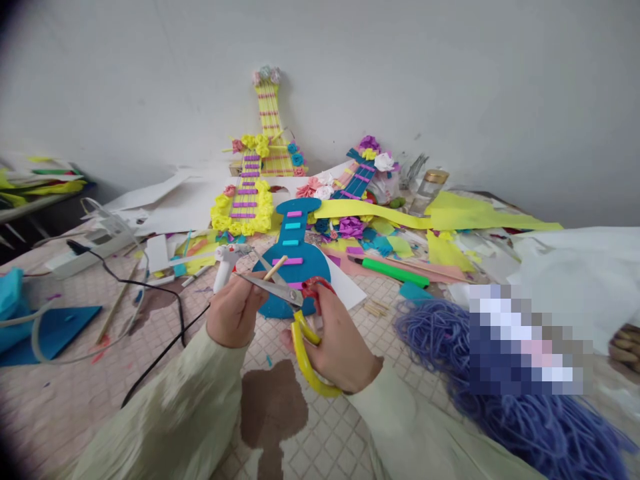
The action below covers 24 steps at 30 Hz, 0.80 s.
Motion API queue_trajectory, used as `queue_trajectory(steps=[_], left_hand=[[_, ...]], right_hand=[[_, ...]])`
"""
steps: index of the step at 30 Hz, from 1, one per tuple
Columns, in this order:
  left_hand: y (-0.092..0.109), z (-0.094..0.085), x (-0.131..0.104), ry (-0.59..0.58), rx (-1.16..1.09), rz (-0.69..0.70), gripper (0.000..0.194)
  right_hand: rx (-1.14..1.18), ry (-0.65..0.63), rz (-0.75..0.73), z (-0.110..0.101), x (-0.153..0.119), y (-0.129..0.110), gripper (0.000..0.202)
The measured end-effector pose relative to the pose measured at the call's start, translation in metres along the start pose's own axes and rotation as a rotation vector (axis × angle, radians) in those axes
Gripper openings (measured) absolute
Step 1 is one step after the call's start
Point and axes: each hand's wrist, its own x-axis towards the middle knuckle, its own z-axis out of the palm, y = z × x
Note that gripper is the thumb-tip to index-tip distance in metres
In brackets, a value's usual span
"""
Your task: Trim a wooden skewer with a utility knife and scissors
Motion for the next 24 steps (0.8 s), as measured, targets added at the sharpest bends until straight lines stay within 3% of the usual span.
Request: queue_trajectory(steps=[10,19,24], left_hand=[[-0.0002,0.0007,0.0024,-0.027,-0.006,-0.005,0.021],[0.0009,0.0005,0.0025,0.0,0.025,0.023,0.022],[0.004,-0.0019,0.0039,-0.048,0.03,0.019,0.021]], right_hand=[[0.028,0.011,0.016,-0.0032,0.0013,-0.0041,0.056],[0.044,0.024,-0.006,-0.0038,0.0019,-0.0018,0.063],[0.015,0.031,-0.006,-0.0055,0.0021,-0.0009,0.064]])
